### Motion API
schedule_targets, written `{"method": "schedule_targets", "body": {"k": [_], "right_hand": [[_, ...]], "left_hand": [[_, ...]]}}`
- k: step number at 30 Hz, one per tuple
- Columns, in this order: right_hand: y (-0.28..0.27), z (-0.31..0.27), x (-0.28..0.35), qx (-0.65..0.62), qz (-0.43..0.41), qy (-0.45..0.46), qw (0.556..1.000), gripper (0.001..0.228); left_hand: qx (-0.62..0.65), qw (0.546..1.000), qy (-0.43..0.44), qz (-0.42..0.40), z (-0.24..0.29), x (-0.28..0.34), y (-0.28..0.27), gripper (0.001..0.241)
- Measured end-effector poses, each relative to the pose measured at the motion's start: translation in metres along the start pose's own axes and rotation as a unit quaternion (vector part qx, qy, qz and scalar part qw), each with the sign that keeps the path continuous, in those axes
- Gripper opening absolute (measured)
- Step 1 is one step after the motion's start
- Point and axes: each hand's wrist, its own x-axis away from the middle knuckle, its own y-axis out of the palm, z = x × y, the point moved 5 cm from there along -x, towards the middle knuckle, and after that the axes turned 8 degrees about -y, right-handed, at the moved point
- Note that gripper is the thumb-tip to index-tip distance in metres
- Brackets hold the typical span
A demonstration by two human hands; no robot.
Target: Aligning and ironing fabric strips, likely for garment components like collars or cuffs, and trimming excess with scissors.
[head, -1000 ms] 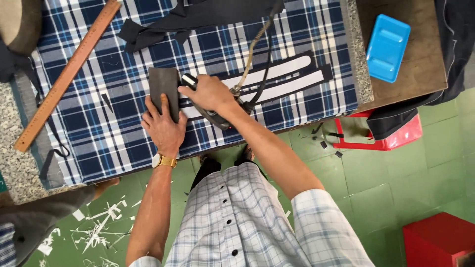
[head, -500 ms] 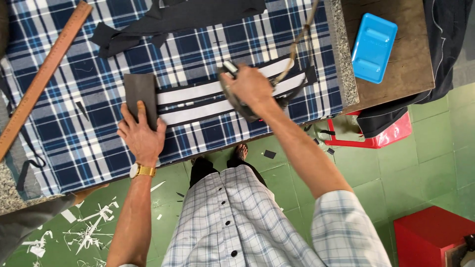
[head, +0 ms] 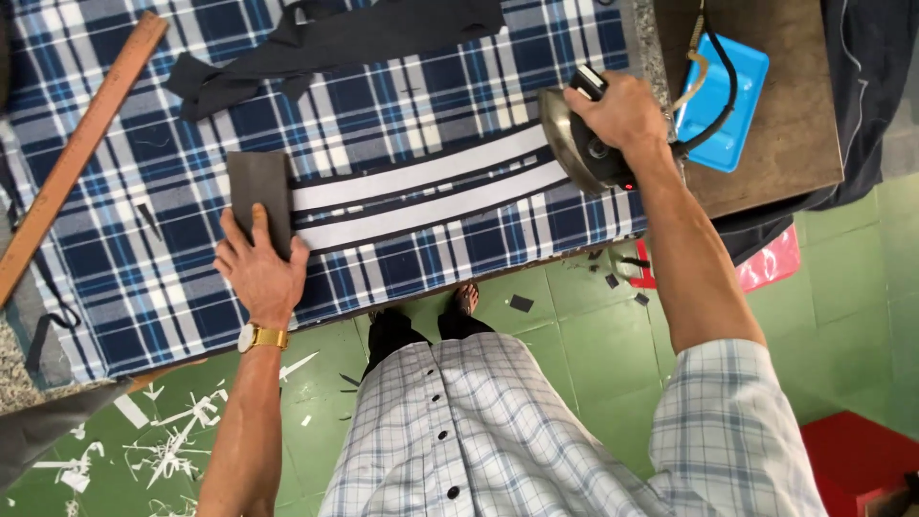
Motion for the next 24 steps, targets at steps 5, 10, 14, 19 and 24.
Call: {"method": "schedule_targets", "body": {"k": [5,10,14,19,24], "right_hand": [[-0.001,0.004,-0.007,0.003,0.017,-0.039,0.999,0.059],[0.024,-0.006,-0.005,-0.001,-0.016,-0.124,0.992,0.062],[0.045,-0.084,0.026,-0.048,-0.063,-0.157,0.984,0.049],[0.071,-0.204,0.071,-0.023,-0.125,-0.170,0.977,0.049],[0.124,-0.298,0.089,-0.064,-0.164,-0.164,0.971,0.048]], "left_hand": [[-0.008,1.000,0.003,0.017,0.002,-0.003,-0.003,0.058],[-0.007,1.000,-0.024,0.016,-0.010,0.001,0.021,0.076],[0.002,0.999,-0.036,0.007,-0.008,0.001,0.016,0.076],[0.100,0.994,-0.036,-0.022,-0.013,-0.001,0.016,0.067],[0.202,0.976,-0.083,-0.012,-0.057,-0.007,0.002,0.067]]}}
